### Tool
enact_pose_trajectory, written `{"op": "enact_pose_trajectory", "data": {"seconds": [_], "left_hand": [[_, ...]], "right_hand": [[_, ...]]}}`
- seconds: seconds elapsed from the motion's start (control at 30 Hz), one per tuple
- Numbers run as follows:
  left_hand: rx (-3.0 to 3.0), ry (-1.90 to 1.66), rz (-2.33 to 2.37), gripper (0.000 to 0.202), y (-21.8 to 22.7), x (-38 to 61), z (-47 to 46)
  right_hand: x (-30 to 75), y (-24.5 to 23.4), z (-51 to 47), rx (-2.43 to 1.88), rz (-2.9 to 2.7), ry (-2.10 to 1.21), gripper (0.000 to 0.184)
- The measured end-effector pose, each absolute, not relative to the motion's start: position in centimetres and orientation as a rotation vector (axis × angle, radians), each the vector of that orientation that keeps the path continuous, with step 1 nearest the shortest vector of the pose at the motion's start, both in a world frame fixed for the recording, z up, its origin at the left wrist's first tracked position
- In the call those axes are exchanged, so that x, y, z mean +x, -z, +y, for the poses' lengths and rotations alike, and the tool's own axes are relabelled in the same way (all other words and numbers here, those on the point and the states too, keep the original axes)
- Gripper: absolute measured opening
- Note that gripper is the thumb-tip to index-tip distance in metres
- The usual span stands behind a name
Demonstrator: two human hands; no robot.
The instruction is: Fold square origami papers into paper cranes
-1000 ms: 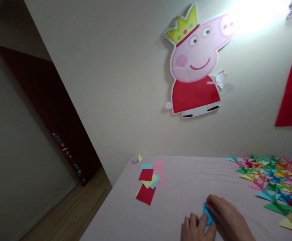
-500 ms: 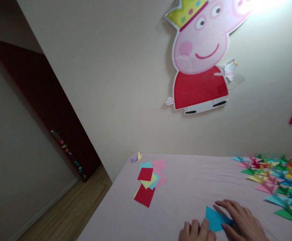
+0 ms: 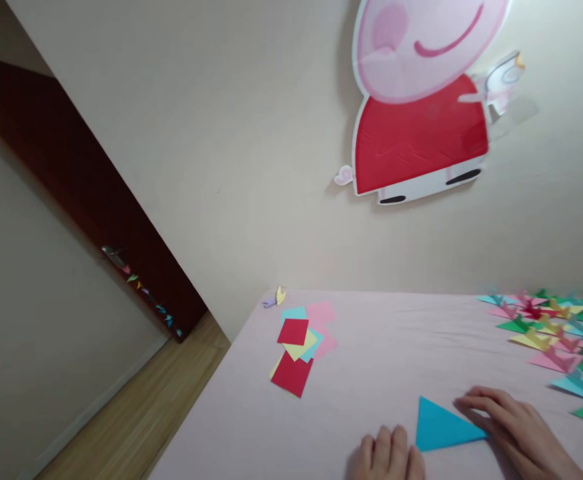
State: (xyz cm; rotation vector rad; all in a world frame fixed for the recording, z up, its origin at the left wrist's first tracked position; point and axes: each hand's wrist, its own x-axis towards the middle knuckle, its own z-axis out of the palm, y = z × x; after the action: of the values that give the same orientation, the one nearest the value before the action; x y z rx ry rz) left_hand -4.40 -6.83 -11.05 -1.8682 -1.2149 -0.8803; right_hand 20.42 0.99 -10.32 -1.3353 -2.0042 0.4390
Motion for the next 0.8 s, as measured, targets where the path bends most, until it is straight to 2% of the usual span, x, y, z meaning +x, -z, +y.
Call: {"op": "enact_pose_trajectory", "data": {"seconds": [0.13, 0.17, 0.23, 0.27, 0.43, 0.57, 0.63, 0.73, 0.8], "left_hand": [[-1.987, 0.844, -1.208, 0.024, 9.8, -6.4, -7.3], [-2.054, 0.822, -1.255, 0.032, 8.9, -7.7, -7.3], [-2.190, 0.627, -1.507, 0.062, 6.5, -10.9, -7.1], [-2.139, 0.537, -1.687, 0.068, 5.3, -12.7, -7.0], [-1.838, 0.220, -2.290, 0.066, 1.7, -18.8, -5.6], [-1.941, 0.126, -2.326, 0.046, 0.3, -19.2, -4.2], [-1.988, 0.071, -2.364, 0.043, -0.7, -18.9, -3.4], [-2.006, 0.029, -2.403, 0.045, -1.7, -18.8, -2.5], [-2.001, 0.014, -2.404, 0.055, -1.7, -18.9, -2.4]], "right_hand": [[19.4, 8.8, 0.2, -1.336, -2.048, -0.425, 0.041], [19.1, 8.4, 0.0, -1.350, -2.059, -0.398, 0.041], [18.7, 7.9, -0.3, -1.372, -2.065, -0.360, 0.040], [18.5, 7.7, -0.4, -1.374, -2.065, -0.354, 0.039], [18.3, 6.8, -0.6, -1.375, -2.061, -0.403, 0.037], [18.3, 6.5, -0.6, -1.381, -2.059, -0.443, 0.034], [18.2, 6.5, -0.6, -1.376, -2.059, -0.452, 0.033], [18.1, 6.4, -0.6, -1.363, -2.061, -0.456, 0.031], [18.1, 6.3, -0.6, -1.353, -2.063, -0.461, 0.029]]}}
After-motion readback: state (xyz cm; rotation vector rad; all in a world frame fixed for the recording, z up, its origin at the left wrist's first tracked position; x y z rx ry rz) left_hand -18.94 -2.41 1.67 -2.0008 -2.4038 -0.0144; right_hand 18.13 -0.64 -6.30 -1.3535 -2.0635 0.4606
